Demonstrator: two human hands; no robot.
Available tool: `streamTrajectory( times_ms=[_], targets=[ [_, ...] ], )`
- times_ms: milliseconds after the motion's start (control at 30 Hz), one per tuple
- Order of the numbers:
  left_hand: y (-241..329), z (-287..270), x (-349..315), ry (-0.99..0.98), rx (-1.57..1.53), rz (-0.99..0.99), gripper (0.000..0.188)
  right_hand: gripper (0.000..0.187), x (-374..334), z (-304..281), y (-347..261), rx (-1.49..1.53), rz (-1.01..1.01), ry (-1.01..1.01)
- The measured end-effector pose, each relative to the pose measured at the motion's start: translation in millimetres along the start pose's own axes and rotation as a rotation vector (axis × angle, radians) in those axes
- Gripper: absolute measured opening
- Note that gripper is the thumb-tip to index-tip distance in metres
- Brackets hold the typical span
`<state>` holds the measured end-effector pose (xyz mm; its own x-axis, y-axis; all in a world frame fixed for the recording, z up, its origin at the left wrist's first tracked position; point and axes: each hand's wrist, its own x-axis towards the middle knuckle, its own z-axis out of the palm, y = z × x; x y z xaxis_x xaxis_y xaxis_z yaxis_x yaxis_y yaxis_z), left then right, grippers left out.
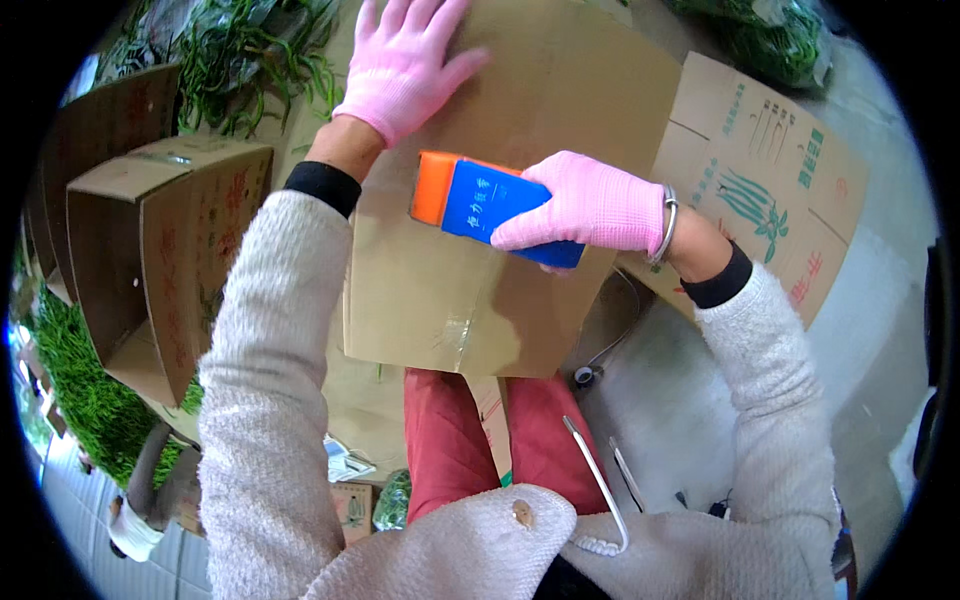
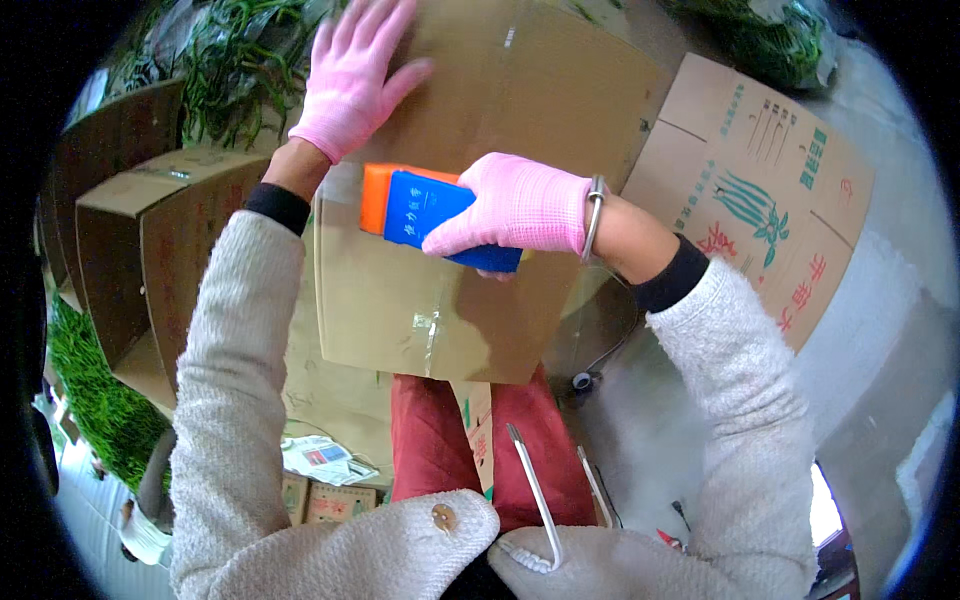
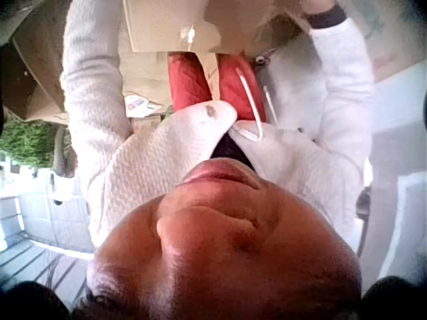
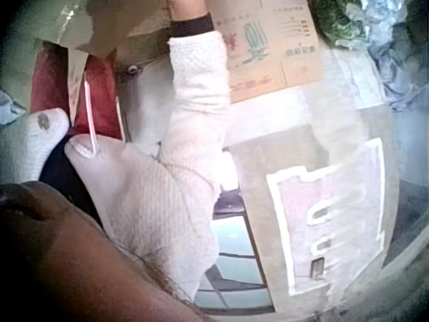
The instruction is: The person assembles empty cardboard boxes by folding the flaps and sealing them with a handheld tape dispenser. They repeat this process for several boxes in a workspace with green vegetables and other boxes nearby.
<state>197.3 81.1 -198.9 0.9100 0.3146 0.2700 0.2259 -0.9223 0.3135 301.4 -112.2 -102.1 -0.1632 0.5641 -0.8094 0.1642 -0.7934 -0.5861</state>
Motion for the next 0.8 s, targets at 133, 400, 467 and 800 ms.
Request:
streamTrajectory(
  times_ms=[133,400,467,800],
  targets=[
    [-9.8,24.3,-3.2,-0.019,0.162,0.113,0.067,0.052,-43.1,-31.5,69.8,-0.033,0.018,-0.002],
    [-10.5,24.2,3.4,-0.070,0.066,0.141,0.068,0.046,-161.2,-91.4,290.8,0.182,0.533,0.119],
    [-8.9,21.3,0.5,-0.096,0.076,0.135,0.068,0.046,-133.6,-87.2,310.0,0.038,0.402,0.132],
    [-64.3,27.0,-18.1,0.059,-0.265,-0.314,0.071,0.038,106.8,45.3,233.0,0.088,0.548,0.634]
  ],
)
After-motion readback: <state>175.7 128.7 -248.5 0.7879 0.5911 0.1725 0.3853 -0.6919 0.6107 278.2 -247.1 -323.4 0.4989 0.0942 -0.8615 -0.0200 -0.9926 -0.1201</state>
